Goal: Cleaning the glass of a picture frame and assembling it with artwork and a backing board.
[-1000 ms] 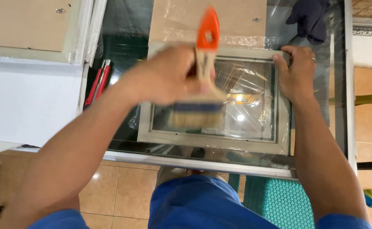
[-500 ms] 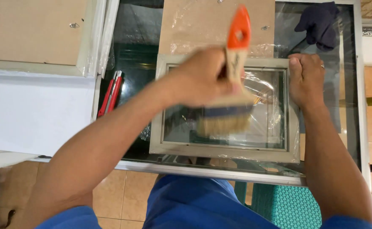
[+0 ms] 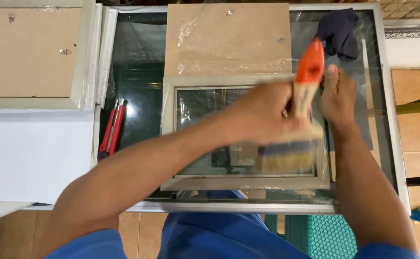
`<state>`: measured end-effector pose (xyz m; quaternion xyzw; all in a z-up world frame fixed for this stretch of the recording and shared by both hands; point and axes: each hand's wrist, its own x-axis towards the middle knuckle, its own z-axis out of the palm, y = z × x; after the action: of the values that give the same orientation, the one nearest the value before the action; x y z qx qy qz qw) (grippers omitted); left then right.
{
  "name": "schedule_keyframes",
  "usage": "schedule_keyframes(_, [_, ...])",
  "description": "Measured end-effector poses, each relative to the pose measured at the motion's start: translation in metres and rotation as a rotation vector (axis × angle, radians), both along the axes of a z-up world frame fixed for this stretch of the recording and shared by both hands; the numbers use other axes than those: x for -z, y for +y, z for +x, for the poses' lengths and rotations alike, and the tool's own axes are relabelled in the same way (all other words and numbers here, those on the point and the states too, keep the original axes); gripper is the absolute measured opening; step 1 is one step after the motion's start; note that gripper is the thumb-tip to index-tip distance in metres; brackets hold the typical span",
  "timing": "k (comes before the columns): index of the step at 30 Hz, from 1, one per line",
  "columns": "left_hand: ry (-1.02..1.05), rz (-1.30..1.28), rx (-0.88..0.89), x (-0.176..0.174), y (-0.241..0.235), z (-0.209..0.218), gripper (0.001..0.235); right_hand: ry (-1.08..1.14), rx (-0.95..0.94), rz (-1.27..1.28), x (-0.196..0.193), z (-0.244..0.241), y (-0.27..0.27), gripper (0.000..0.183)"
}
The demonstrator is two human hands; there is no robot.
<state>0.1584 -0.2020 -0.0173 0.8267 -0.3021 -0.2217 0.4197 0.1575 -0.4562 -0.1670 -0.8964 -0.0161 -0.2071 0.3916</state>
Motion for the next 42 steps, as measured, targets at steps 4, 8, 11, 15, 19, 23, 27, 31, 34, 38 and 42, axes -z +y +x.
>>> schedule_keyframes(4, [0.175,0.089,0.206,0.071,-0.024,-0.004,0.050,0.111,0.107,0.020,0.011,0.004,-0.006,0.050])
schedule_keyframes(8, [-0.067,0.054,-0.107,0.042,-0.040,0.062,0.027,0.061,0.045,0.189,0.005,0.005,-0.005,0.052])
schedule_keyframes(11, [-0.566,-0.146,-0.297,0.034,-0.048,0.072,0.050,0.054,0.074,0.119,0.014,0.008,-0.016,0.061])
schedule_keyframes(15, [-0.006,-0.008,0.082,0.024,-0.046,0.023,0.018,0.020,-0.038,0.113,0.031,0.015,-0.031,0.011])
schedule_keyframes(19, [0.206,0.150,0.134,0.048,-0.040,0.009,0.028,-0.065,0.029,0.074,0.006,0.006,-0.007,0.052])
schedule_keyframes(23, [-0.085,-0.098,-0.067,0.066,-0.050,0.050,0.017,0.049,0.009,0.211,0.006,0.006,-0.007,0.061])
schedule_keyframes(27, [-0.151,-0.422,-0.417,0.067,-0.048,0.047,0.026,0.029,0.065,0.080,0.004,0.006,-0.002,0.056])
schedule_keyframes(31, [0.042,-0.278,-0.461,0.070,-0.008,0.044,0.044,0.006,-0.018,0.169,0.007,0.007,-0.003,0.055])
schedule_keyframes(34, [-0.064,-0.129,-0.611,0.047,0.071,0.026,0.034,0.031,-0.002,0.221,0.009,0.008,-0.003,0.048])
schedule_keyframes(38, [-0.103,0.197,-0.773,0.038,0.154,0.004,0.017,-0.031,-0.042,0.123,0.014,0.008,-0.008,0.043])
schedule_keyframes(42, [-0.644,-0.061,-0.700,0.019,0.189,-0.029,0.026,-0.154,-0.039,-0.156,0.003,0.004,0.005,0.019])
